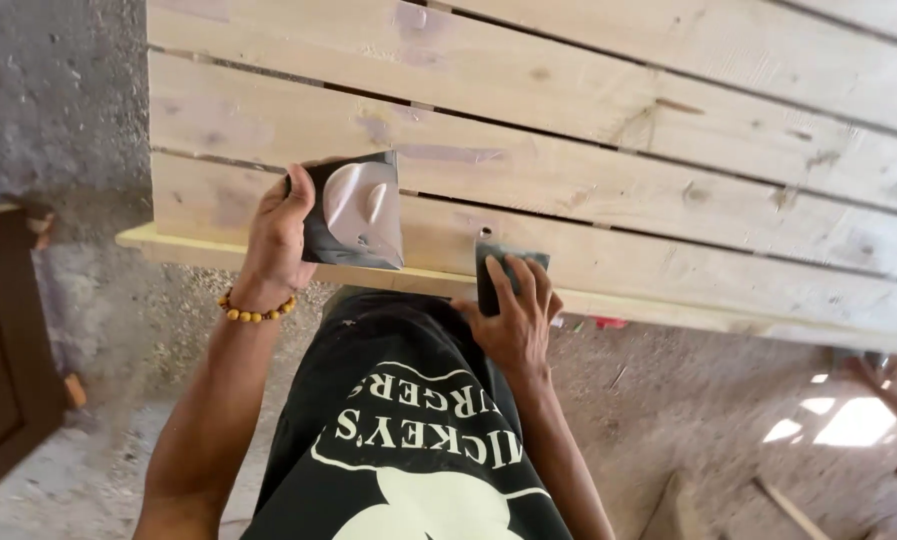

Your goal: The person sands a wooden slatted structure with two sheets of sandpaper, holding one sheet to brace the structure while rubbing the other sheet across the wooden slats. The person then uses a wooden stick to apply paint to one sheet of sandpaper, and scrapes the paint from the sandpaper and the wooden slats with the other sheet of sandpaper.

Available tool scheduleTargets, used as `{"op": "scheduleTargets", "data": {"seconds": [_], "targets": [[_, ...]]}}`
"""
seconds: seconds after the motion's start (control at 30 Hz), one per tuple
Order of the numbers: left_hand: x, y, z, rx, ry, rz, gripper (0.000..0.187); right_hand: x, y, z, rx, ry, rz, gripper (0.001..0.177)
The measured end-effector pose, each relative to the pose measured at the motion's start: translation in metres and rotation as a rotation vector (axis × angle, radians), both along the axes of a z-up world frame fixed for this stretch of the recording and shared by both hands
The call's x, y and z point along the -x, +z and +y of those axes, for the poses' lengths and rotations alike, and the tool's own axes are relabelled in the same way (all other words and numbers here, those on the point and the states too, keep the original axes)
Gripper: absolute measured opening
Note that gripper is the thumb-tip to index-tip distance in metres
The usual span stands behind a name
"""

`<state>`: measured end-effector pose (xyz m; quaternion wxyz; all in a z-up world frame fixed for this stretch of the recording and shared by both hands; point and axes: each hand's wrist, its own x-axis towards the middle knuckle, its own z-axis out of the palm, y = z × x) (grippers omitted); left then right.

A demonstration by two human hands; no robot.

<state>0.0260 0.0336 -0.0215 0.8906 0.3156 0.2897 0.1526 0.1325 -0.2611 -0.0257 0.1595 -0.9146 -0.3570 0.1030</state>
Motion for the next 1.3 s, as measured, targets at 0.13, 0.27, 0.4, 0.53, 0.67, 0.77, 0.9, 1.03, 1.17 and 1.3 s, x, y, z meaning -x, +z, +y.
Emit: {"op": "scheduleTargets", "data": {"seconds": [0.13, 0.27, 0.4, 0.53, 0.67, 0.77, 0.9, 1.03, 1.17, 1.3], "targets": [[0.001, -0.007, 0.003, 0.057, -0.084, 0.054, 0.049, 0.008, -0.014, 0.019, 0.041, -0.09, -0.037, 0.073], [-0.011, -0.009, 0.002, 0.092, -0.142, 0.094, 0.05, 0.007, -0.029, 0.024, 0.078, -0.086, -0.035, 0.071], [-0.003, -0.022, -0.002, 0.149, -0.196, 0.168, 0.052, 0.008, -0.024, 0.025, 0.139, -0.085, 0.073, 0.07], [-0.028, -0.01, 0.001, 0.101, -0.231, 0.144, 0.054, -0.003, -0.008, 0.035, 0.186, -0.068, 0.097, 0.065], [-0.021, -0.014, -0.004, 0.065, -0.254, 0.266, 0.056, -0.005, 0.016, 0.042, 0.353, -0.114, 0.322, 0.055], [-0.019, -0.048, -0.019, 0.104, -0.215, 0.252, 0.058, -0.018, 0.031, 0.033, 0.347, -0.148, 0.479, 0.049], [-0.029, -0.032, -0.051, 0.349, -0.178, 0.192, 0.067, -0.016, 0.074, 0.022, -0.476, -0.118, 0.398, 0.053], [-0.051, -0.015, -0.089, 0.449, -0.178, 0.261, 0.059, -0.007, 0.057, 0.02, -0.858, -0.036, 0.672, 0.064], [-0.055, 0.015, -0.092, 0.5, -0.174, 0.013, 0.056, -0.021, 0.069, 0.004, -0.635, 0.027, 0.41, 0.05], [-0.052, 0.021, -0.084, 0.498, -0.252, 0.033, 0.051, -0.042, 0.084, -0.019, -0.362, 0.053, 0.078, 0.055]]}}
